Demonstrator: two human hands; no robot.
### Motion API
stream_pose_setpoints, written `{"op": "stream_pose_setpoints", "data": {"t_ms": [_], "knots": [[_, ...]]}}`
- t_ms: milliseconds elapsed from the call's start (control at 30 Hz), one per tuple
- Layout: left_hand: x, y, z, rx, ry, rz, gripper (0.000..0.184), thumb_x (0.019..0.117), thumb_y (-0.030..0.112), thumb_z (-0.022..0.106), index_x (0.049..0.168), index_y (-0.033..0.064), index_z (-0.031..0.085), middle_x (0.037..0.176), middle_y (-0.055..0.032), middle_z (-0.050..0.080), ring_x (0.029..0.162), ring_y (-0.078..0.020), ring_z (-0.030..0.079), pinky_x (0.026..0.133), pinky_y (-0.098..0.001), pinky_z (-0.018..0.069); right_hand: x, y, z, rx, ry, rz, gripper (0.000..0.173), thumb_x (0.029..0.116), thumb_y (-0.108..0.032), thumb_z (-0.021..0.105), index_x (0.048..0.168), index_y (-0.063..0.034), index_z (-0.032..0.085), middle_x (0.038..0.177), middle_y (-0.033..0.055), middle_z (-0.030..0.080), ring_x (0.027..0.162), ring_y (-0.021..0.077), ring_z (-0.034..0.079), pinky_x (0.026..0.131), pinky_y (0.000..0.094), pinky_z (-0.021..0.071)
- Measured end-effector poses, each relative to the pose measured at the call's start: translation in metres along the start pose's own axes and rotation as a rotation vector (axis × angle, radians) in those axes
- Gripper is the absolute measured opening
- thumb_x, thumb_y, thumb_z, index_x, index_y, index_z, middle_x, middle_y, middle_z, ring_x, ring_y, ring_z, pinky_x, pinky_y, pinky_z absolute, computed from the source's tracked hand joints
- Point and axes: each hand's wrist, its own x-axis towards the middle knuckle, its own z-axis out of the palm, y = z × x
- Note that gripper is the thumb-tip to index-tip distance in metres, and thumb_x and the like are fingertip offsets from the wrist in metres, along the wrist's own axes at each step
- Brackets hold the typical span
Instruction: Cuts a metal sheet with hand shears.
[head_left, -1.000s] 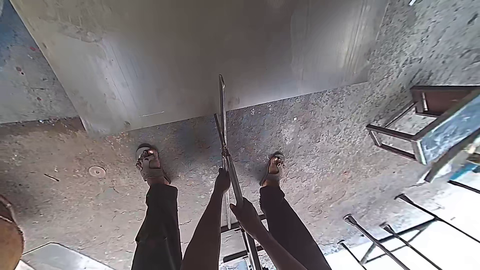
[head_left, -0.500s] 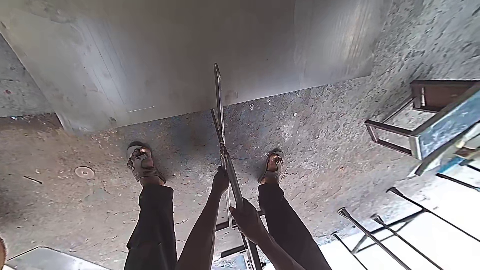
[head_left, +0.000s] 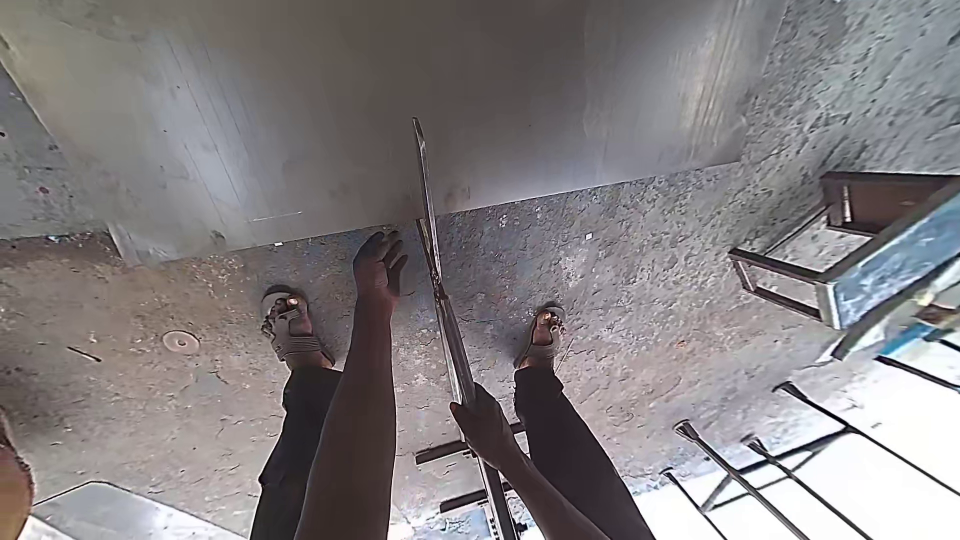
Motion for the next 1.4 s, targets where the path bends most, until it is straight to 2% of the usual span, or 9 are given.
{"op": "stream_pose_setpoints", "data": {"t_ms": [67, 167, 267, 867, 1100, 1200, 1300, 1333, 1400], "knots": [[0.019, 0.026, 0.021, -0.117, -0.003, -0.014, 0.048, 0.1009, 0.031, 0.066, 0.142, 0.0106, 0.051, 0.133, -0.0145, 0.065, 0.121, -0.0286, 0.066, 0.097, -0.0472, 0.0566, 0.001, 0.001, 0.003, 0.035, -0.005, 0.009, 0.030, 0.0951, -0.032, 0.066, 0.115, -0.0092, 0.060, 0.075, 0.0058, 0.059, 0.056, 0.0180, 0.058, 0.053, 0.0381, 0.0525], [0.023, 0.028, 0.041, -0.080, 0.056, -0.001, 0.047, 0.1026, 0.033, 0.063, 0.140, 0.0078, 0.049, 0.120, -0.0177, 0.070, 0.102, -0.0283, 0.074, 0.081, -0.0409, 0.0631, 0.000, 0.000, 0.008, 0.066, 0.001, 0.025, 0.031, 0.0929, -0.030, 0.067, 0.115, -0.0089, 0.060, 0.075, 0.0059, 0.059, 0.055, 0.0182, 0.057, 0.052, 0.0386, 0.0520], [0.016, 0.027, 0.044, 0.008, 0.072, 0.058, 0.047, 0.1043, 0.039, 0.059, 0.138, 0.0081, 0.050, 0.117, -0.0148, 0.072, 0.102, -0.0246, 0.073, 0.078, -0.0384, 0.0620, -0.001, -0.013, 0.014, 0.121, 0.001, 0.008, 0.029, 0.0907, -0.026, 0.068, 0.113, -0.0095, 0.060, 0.072, 0.0054, 0.059, 0.051, 0.0176, 0.056, 0.048, 0.0371, 0.0513], [0.008, 0.026, 0.042, 0.054, 0.093, 0.070, 0.045, 0.1051, 0.041, 0.058, 0.136, 0.0093, 0.053, 0.113, -0.0140, 0.075, 0.103, -0.0261, 0.075, 0.080, -0.0430, 0.0625, -0.003, -0.035, 0.016, 0.246, -0.029, 0.013, 0.022, 0.0903, -0.019, 0.069, 0.103, -0.0073, 0.055, 0.062, 0.0042, 0.052, 0.043, 0.0162, 0.051, 0.041, 0.0326, 0.0476], [0.015, 0.023, 0.041, 0.043, 0.095, 0.073, 0.043, 0.1046, 0.039, 0.059, 0.135, 0.0095, 0.054, 0.114, -0.0147, 0.075, 0.091, -0.0237, 0.076, 0.062, -0.0322, 0.0603, 0.012, -0.025, 0.024, 0.316, -0.026, 0.011, 0.021, 0.0891, -0.016, 0.067, 0.102, -0.0066, 0.054, 0.060, 0.0037, 0.050, 0.041, 0.0159, 0.048, 0.039, 0.0321, 0.0455], [0.019, 0.021, 0.040, 0.049, 0.100, 0.042, 0.042, 0.1059, 0.038, 0.058, 0.138, 0.0108, 0.051, 0.117, -0.0144, 0.074, 0.095, -0.0253, 0.075, 0.068, -0.0367, 0.0620, 0.043, -0.010, 0.036, 0.286, 0.021, 0.031, 0.020, 0.0890, -0.015, 0.067, 0.103, -0.0055, 0.056, 0.061, 0.0051, 0.052, 0.042, 0.0167, 0.049, 0.040, 0.0332, 0.0458], [0.008, 0.008, 0.031, 0.321, 0.080, 0.101, 0.029, 0.1078, 0.027, 0.055, 0.125, 0.0035, 0.052, 0.111, -0.0146, 0.075, 0.095, -0.0232, 0.075, 0.075, -0.0378, 0.0620, 0.081, 0.002, 0.053, 0.186, 0.113, 0.063, 0.014, 0.0879, -0.016, 0.067, 0.096, -0.0067, 0.060, 0.060, 0.0051, 0.054, 0.042, 0.0174, 0.051, 0.040, 0.0354, 0.0459], [0.003, 0.000, 0.024, 0.486, 0.047, 0.156, 0.034, 0.1037, 0.027, 0.062, 0.124, 0.0010, 0.054, 0.112, -0.0153, 0.072, 0.093, -0.0230, 0.073, 0.079, -0.0402, 0.0610, 0.093, 0.001, 0.055, 0.167, 0.135, 0.056, 0.013, 0.0876, -0.017, 0.067, 0.093, -0.0076, 0.060, 0.060, 0.0046, 0.053, 0.042, 0.0173, 0.050, 0.040, 0.0358, 0.0454], [-0.030, -0.023, 0.003, 0.794, -0.048, 0.082, 0.068, 0.0902, 0.043, 0.079, 0.137, 0.0045, 0.049, 0.126, -0.0187, 0.064, 0.094, -0.0269, 0.068, 0.082, -0.0474, 0.0573, 0.093, 0.005, 0.062, 0.150, 0.146, 0.077, 0.017, 0.0904, -0.024, 0.067, 0.088, -0.0087, 0.060, 0.059, 0.0038, 0.052, 0.043, 0.0169, 0.049, 0.042, 0.0363, 0.0446]]}}
